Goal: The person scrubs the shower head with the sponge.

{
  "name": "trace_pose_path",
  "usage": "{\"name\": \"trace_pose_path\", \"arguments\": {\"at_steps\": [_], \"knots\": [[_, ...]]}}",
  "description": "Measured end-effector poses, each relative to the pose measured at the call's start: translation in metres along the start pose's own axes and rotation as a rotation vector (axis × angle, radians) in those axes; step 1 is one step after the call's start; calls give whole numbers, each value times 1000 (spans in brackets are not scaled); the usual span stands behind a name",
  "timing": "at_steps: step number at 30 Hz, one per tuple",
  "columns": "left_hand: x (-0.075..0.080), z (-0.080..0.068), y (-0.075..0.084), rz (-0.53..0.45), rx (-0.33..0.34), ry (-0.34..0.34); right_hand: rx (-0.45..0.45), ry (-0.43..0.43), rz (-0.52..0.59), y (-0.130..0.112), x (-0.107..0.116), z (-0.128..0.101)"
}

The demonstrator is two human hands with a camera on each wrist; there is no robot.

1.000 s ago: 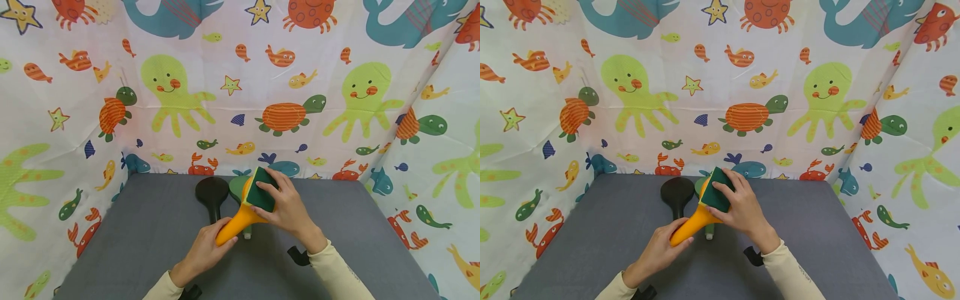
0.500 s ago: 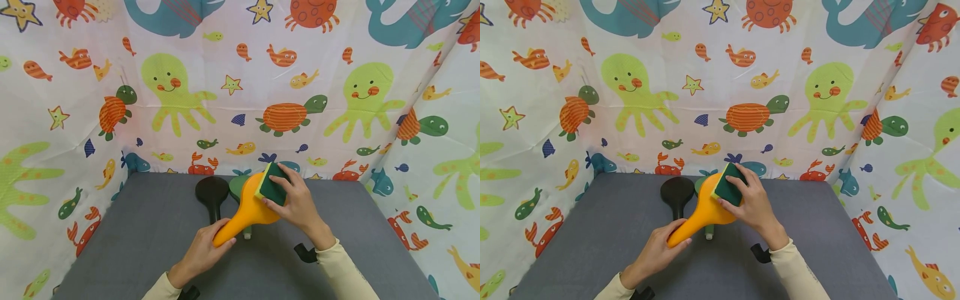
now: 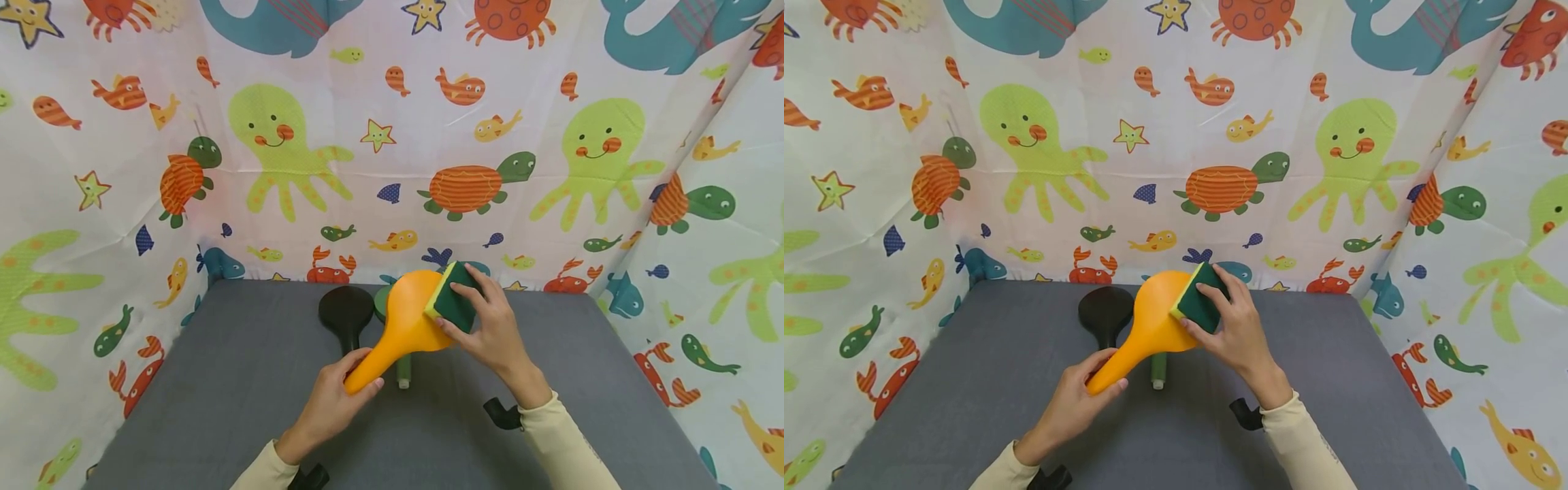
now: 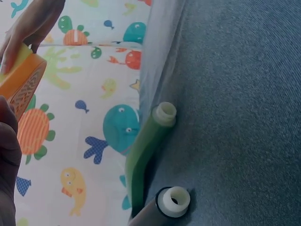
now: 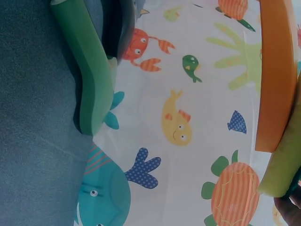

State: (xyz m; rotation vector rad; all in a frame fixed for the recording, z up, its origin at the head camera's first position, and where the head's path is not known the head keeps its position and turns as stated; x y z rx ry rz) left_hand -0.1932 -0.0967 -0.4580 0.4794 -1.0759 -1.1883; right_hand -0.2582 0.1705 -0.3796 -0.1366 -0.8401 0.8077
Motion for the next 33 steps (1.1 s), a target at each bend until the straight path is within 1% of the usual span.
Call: {"name": "trace_pose_path", "arguments": {"at_steps": [3, 9, 16, 20, 24, 28, 30, 33], "knots": [[0, 2, 0, -12, 29, 20, 2, 6, -2, -2, 0, -2], [0, 9, 3, -32, 56, 50, 8, 15, -8, -7, -1, -6], [0, 15, 6, -83, 92, 63, 70, 47, -18, -19, -3, -11], [1, 17, 6, -99, 88, 74, 99, 58, -29, -23, -5, -14], [2, 18, 6, -121, 87, 80, 123, 70, -31, -23, -7, -18], [3, 18, 6, -147, 94, 76, 140, 104, -14, -21, -8, -20], [4, 18, 6, -164, 109, 73, 140, 127, 0, -19, -9, -21], [6, 18, 7, -198, 136, 70, 113, 156, 39, -15, -10, -22]]}}
Point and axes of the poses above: each hand's wrist, its own z-axis towards the middle knuckle, its own x-axis out of the back of the hand, y = z × x, the point moved 3 cm from there along z, towards the middle knuckle, and after that the axes turned 6 degrees about -x, right-handed, at the moved point
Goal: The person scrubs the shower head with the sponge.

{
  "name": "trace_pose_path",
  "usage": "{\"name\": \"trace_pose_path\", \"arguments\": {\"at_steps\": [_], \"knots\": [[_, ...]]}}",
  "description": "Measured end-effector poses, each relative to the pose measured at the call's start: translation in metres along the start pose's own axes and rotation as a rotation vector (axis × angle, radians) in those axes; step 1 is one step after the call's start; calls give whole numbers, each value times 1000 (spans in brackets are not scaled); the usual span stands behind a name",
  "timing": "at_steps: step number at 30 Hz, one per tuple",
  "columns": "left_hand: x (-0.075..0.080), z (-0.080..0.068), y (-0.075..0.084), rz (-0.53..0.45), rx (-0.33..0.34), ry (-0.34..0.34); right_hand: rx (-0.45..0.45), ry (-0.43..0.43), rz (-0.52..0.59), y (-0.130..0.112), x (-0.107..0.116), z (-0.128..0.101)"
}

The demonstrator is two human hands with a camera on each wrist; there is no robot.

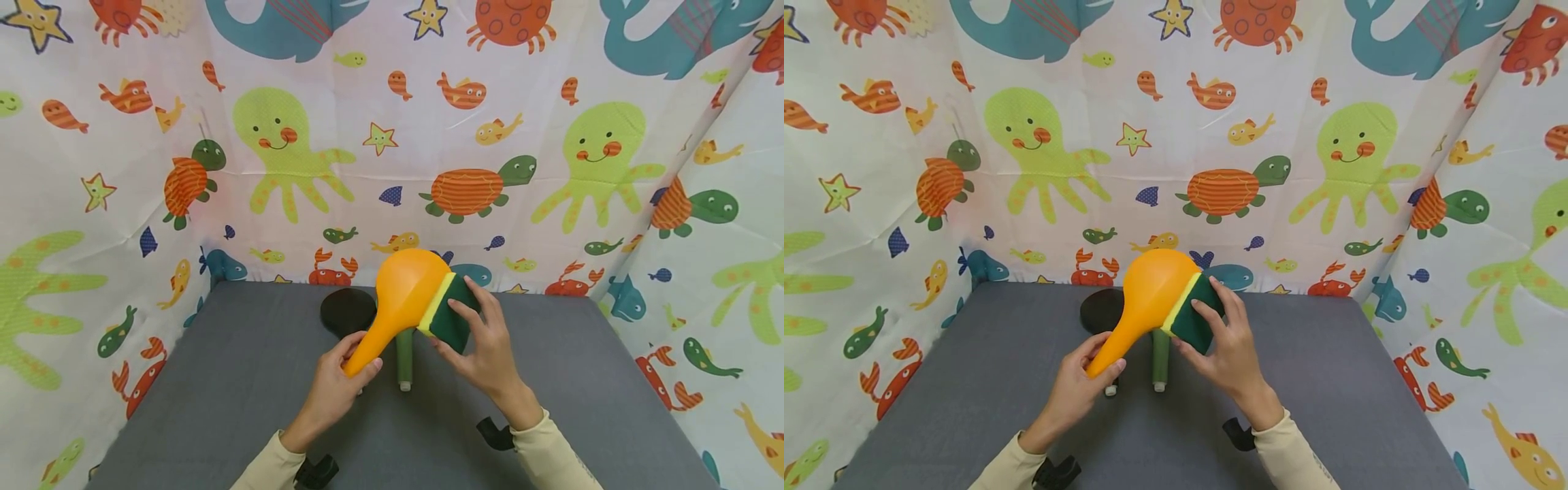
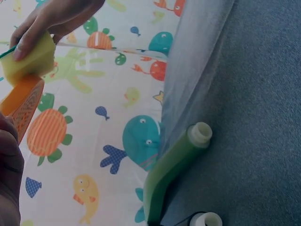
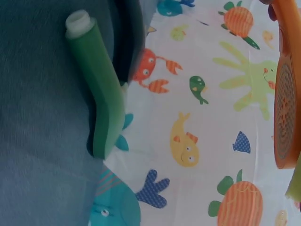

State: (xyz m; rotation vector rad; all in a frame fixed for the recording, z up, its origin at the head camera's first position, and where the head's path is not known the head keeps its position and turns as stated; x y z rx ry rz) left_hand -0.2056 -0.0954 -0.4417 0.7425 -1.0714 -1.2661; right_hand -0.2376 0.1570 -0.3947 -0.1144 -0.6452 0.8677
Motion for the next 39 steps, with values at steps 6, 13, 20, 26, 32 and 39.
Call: {"name": "trace_pose_path", "arguments": {"at_steps": [6, 13, 20, 26, 32, 39], "knots": [[-1, 1, 3, -42, 25, -5, -67, 52, 48, 2, -3, -1], [-4, 4, 5, -64, 18, 7, -76, 121, 45, -5, -6, 0], [-5, 6, 6, -188, 55, -68, -76, 168, 41, -12, -7, 1], [-8, 8, 3, -364, 83, -198, -48, 155, 21, -13, -8, 0], [-11, 9, 3, -378, 57, -215, 6, 110, -11, -17, -13, -4], [-15, 10, 4, -423, 78, -154, 61, 88, -2, -22, -18, -6]]}}
Point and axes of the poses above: each hand's wrist, its own z-axis towards the middle knuckle, its own x-axis out of the back of the hand, y = z × x, the point moved 3 cm from there along z, towards the middle knuckle, and after that the axes turned 6 degrees about -x, right-handed, at the moved point
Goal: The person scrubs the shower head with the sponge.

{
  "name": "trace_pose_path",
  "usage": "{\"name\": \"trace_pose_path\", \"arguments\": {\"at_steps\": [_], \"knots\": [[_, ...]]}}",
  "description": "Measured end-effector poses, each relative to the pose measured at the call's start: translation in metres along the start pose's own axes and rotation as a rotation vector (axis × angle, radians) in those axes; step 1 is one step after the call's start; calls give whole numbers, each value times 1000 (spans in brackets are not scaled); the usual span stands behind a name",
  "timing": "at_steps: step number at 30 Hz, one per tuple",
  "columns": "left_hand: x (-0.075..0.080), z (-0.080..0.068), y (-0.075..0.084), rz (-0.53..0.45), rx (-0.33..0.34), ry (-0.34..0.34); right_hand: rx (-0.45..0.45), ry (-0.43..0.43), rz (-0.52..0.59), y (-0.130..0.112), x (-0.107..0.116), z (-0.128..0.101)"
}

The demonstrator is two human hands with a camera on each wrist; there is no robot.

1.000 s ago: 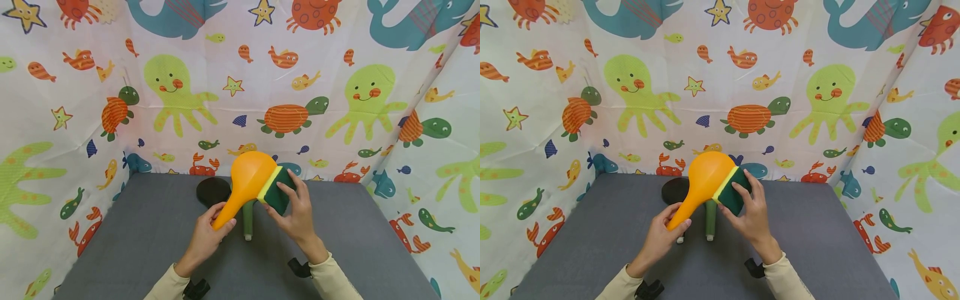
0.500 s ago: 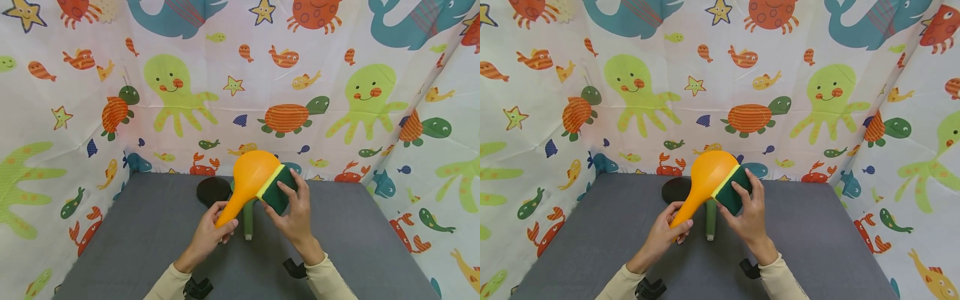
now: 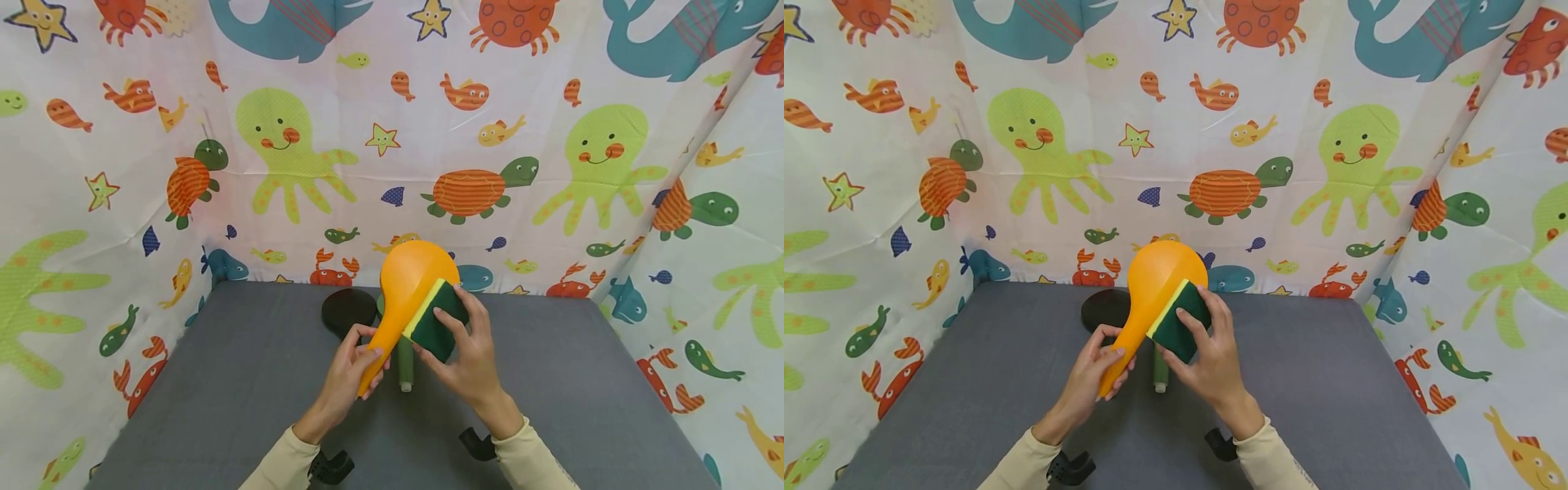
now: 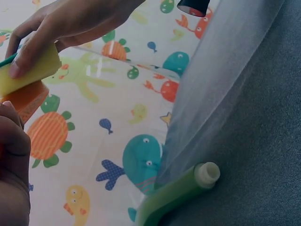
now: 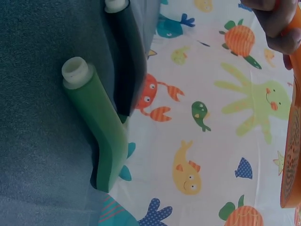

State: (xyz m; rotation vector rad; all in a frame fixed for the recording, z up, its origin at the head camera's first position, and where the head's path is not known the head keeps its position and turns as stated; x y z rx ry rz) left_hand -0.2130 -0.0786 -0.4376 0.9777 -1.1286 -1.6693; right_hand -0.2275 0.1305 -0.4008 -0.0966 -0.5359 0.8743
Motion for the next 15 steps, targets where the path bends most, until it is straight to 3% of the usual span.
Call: {"name": "trace_pose_path", "arguments": {"at_steps": [8, 15], "knots": [[-3, 1, -3, -59, -10, 17, 21, -11, -19, 7, 5, 10], [-7, 2, -3, -25, -13, 33, -23, -2, -32, 12, 10, 18]]}}
Point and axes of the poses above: each hand's wrist, its own z-axis towards the middle knuckle, its own x-axis out of the back of the hand, y = z × x, the point moved 3 cm from there along z, towards the middle knuckle, and after that the axes turned 6 degrees about -x, right-handed, at the moved point
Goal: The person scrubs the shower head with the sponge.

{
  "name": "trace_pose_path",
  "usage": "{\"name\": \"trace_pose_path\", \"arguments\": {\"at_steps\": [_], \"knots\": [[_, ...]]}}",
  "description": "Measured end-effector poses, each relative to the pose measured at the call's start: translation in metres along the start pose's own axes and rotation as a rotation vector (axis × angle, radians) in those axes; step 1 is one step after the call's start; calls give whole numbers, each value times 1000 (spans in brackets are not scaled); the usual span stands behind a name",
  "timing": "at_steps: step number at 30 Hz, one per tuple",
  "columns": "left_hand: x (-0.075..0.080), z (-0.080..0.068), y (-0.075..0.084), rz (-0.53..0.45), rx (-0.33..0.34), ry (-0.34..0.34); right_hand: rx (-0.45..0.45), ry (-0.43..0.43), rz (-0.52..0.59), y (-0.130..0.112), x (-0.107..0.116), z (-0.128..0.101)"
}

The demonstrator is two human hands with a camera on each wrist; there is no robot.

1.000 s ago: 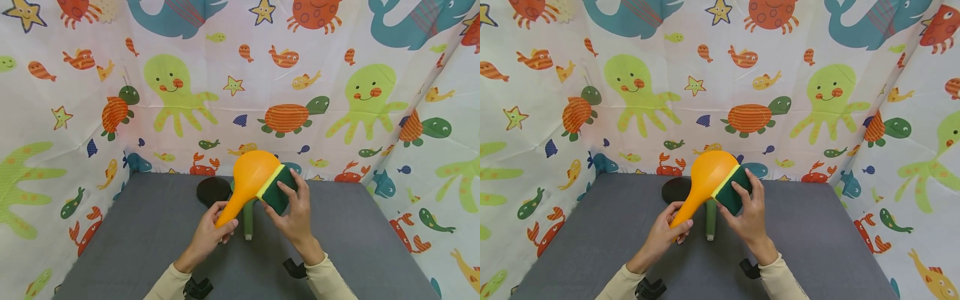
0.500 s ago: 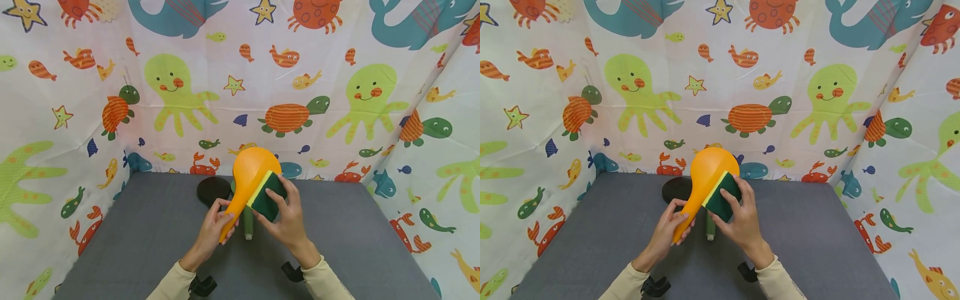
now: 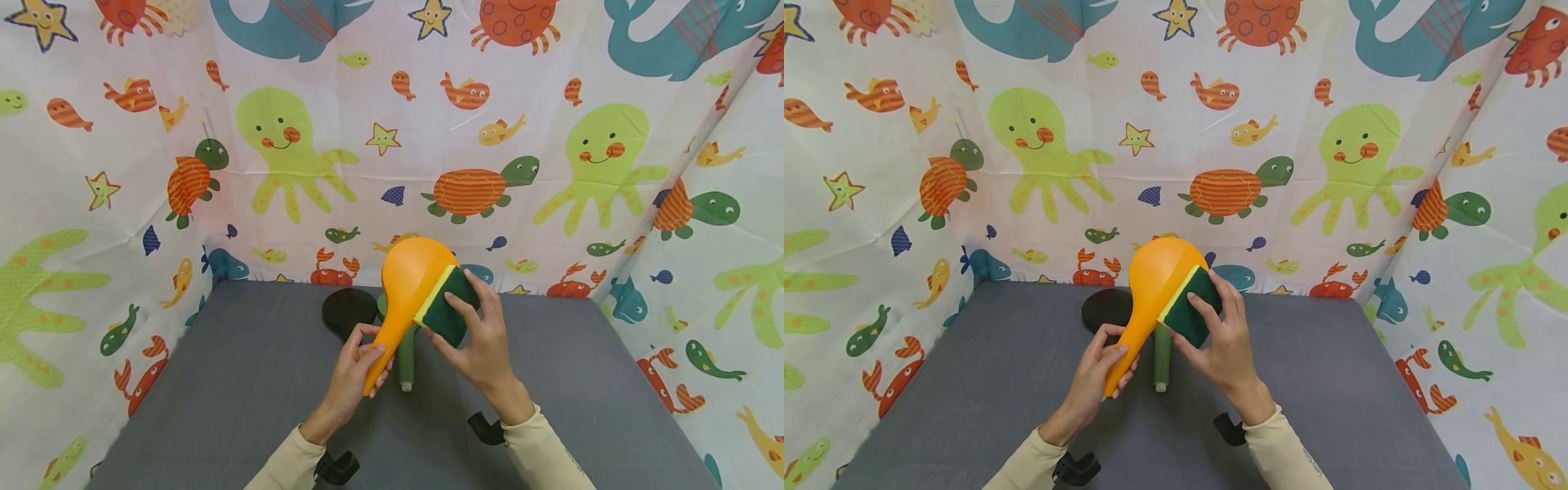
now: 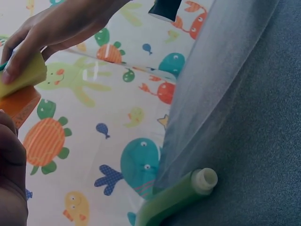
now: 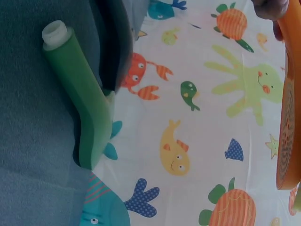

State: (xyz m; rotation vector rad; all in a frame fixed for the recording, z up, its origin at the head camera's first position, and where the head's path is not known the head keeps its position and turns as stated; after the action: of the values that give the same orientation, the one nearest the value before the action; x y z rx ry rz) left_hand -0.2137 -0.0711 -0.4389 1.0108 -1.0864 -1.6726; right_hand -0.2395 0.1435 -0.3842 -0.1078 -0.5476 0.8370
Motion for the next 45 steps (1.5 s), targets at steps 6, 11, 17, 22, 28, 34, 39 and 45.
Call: {"name": "trace_pose_path", "arguments": {"at_steps": [6, 11, 17, 22, 28, 34, 39, 45], "knots": [[1, 0, -2, 35, -4, 24, -7, -3, 10, -2, -2, -2], [1, 0, -3, 64, -3, 34, -11, -23, 24, -5, -5, -7], [0, 2, -5, 67, 5, 37, 5, -51, 18, -11, -13, -13], [-2, 4, -6, 42, 34, 38, 26, -55, 11, -14, -16, -19], [-2, 5, -7, 46, 22, 34, 51, -86, 16, -19, -18, -23], [-1, 6, -7, 59, -1, 25, 95, -115, 28, -27, -22, -28], [1, 5, -8, 87, 9, 33, 128, -135, 28, -28, -23, -29], [0, 6, -9, 78, 30, 28, 138, -142, 4, -21, -18, -20]]}}
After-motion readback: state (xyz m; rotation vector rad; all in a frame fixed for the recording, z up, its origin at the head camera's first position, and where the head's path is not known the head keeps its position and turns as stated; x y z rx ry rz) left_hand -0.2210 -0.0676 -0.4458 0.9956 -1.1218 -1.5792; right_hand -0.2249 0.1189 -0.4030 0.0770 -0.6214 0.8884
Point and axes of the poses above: each hand's wrist, its own z-axis towards the middle knuckle, its own x-axis out of the back of the hand, y = z × x, the point moved 3 cm from there along z, towards the middle knuckle, and after that the axes turned 6 degrees about -x, right-handed, at the moved point
